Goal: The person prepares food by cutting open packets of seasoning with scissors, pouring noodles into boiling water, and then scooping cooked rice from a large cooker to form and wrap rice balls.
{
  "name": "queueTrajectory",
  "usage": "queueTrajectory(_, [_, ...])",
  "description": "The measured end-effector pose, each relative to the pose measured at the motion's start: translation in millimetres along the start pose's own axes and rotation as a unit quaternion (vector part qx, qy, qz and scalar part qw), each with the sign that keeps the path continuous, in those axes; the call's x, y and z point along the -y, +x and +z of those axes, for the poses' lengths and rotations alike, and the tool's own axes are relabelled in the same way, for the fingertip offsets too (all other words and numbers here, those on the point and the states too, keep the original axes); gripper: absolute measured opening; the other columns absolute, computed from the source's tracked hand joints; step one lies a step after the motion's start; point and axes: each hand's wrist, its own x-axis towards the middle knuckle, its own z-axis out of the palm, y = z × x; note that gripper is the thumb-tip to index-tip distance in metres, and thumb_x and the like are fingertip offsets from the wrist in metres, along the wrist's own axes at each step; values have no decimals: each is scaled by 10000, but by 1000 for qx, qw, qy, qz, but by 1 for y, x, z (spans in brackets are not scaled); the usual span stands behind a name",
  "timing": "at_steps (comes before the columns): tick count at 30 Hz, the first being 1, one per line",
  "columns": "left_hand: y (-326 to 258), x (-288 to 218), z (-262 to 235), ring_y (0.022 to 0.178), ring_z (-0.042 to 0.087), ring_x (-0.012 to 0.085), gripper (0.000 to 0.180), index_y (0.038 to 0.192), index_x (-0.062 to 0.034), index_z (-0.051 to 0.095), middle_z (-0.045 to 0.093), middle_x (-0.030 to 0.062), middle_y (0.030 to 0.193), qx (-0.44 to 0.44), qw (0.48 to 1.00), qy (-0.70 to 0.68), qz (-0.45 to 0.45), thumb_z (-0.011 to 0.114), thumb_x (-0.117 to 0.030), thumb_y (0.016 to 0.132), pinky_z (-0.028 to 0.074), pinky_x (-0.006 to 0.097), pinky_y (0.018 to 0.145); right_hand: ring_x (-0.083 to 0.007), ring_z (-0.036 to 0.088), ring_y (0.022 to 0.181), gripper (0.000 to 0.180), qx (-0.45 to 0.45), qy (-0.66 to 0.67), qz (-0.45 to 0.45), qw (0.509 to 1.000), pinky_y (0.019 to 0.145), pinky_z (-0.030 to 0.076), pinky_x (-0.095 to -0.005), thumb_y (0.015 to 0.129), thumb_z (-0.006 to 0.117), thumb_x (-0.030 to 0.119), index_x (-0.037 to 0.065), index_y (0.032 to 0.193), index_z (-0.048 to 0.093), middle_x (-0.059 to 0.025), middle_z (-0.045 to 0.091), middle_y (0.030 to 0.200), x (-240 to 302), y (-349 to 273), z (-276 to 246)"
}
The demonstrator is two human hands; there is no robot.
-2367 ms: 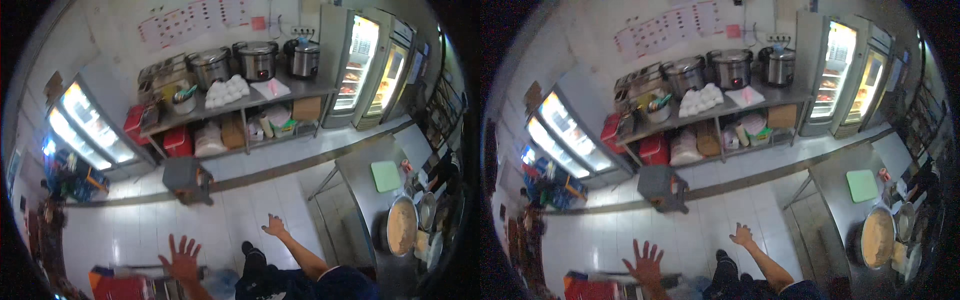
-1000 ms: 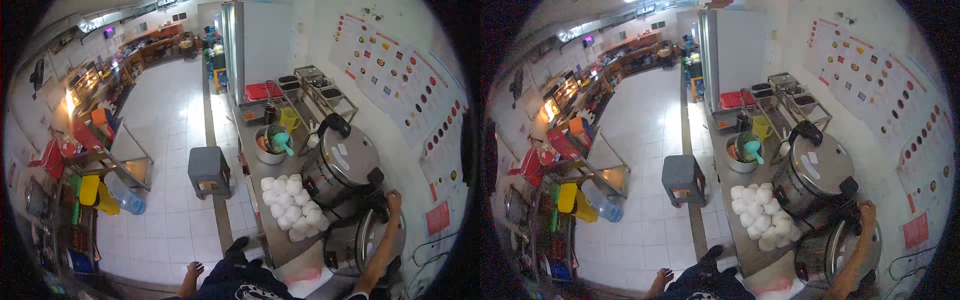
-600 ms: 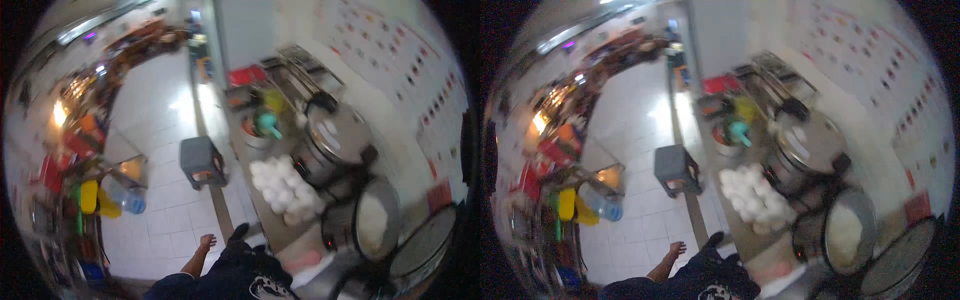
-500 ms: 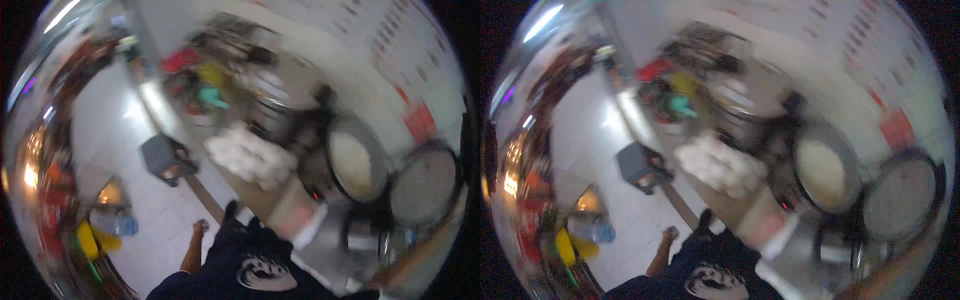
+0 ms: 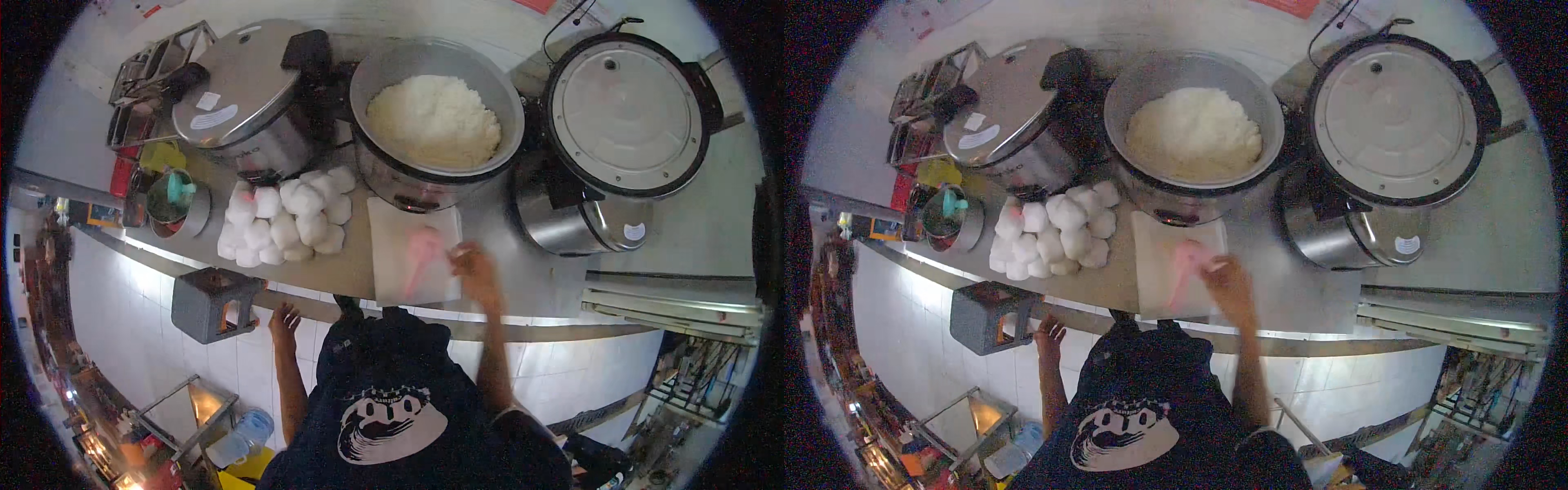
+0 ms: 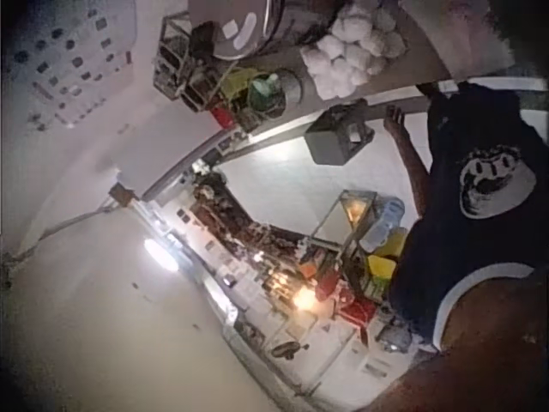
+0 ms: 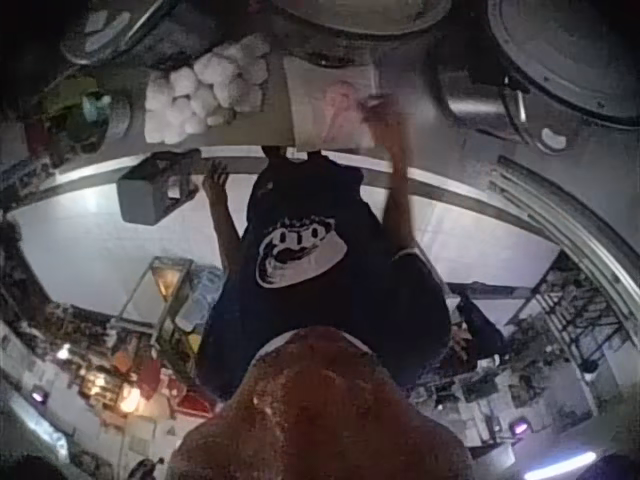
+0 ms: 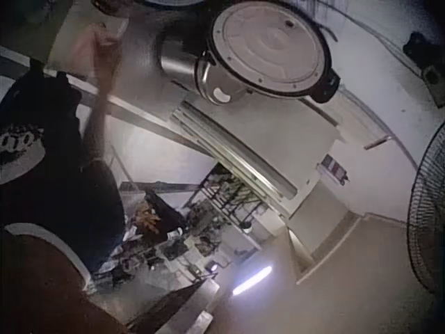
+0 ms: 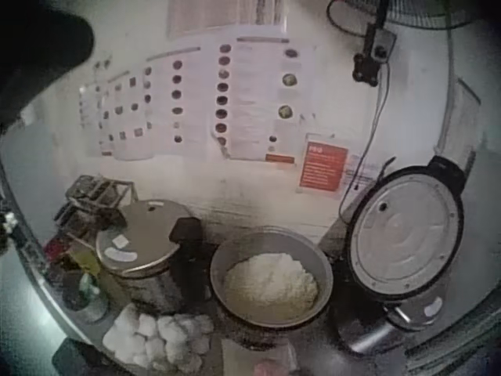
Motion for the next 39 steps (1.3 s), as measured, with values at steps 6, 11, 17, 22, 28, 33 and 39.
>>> queueTrajectory(6, [-28,0,-17,955,646,232,405,1226,-71,614,651,110,1084,18,999,39,-19,570,-359,944,523,384,796,-452,663,859,727,-95,-124,31,987,725,524,-516,837,712,470,-69,1234,431,-282,653,898,-131,16,209])
queueTrajectory(11, [-34,-26,-40,925,650,217,385,1229,-70,618,661,114,1102,-28,998,61,-12,588,-330,947,528,350,768,-394,627,697,419,-170,33,44,984,625,499,-487,918,630,232,17,1252,496,-177,599,832,-86,-18,156])
queueTrajectory(17, [7,-81,19,1016,641,206,402,1248,-37,602,655,117,1159,100,992,64,38,614,-297,941,515,356,824,-333,615,655,227,-228,31,-57,971,589,474,-426,1017,502,242,45,1130,505,-197,585,826,19,-40,27])
queueTrajectory(22, [-9,-156,175,1193,556,218,463,1361,-36,502,599,106,1275,328,936,93,92,611,-234,957,464,382,969,-397,662,666,201,-234,-315,-246,886,598,503,-491,983,487,194,26,1067,559,-197,667,743,180,83,-92])
queueTrajectory(28, [-30,-156,350,1455,209,383,1003,1535,-3,84,132,240,1579,371,852,218,298,774,-239,847,276,493,1145,-303,722,812,347,-54,-617,-196,760,706,589,-387,895,567,125,-6,1216,550,-199,701,975,152,325,-51])
queueTrajectory(33, [-31,-138,386,1480,22,473,1225,1514,52,-107,-42,341,1578,292,817,286,406,823,-262,782,103,514,1202,-359,709,811,306,-21,-533,-215,818,693,569,-471,950,504,203,-40,1128,562,-225,700,891,165,352,-21])
queueTrajectory(39, [-29,-128,403,1464,113,469,1264,1508,25,-175,-61,332,1580,323,835,254,367,823,-197,765,188,483,1186,-425,681,795,324,123,-413,-243,869,705,542,-510,948,504,216,-57,1119,536,-257,680,878,101,326,-10])
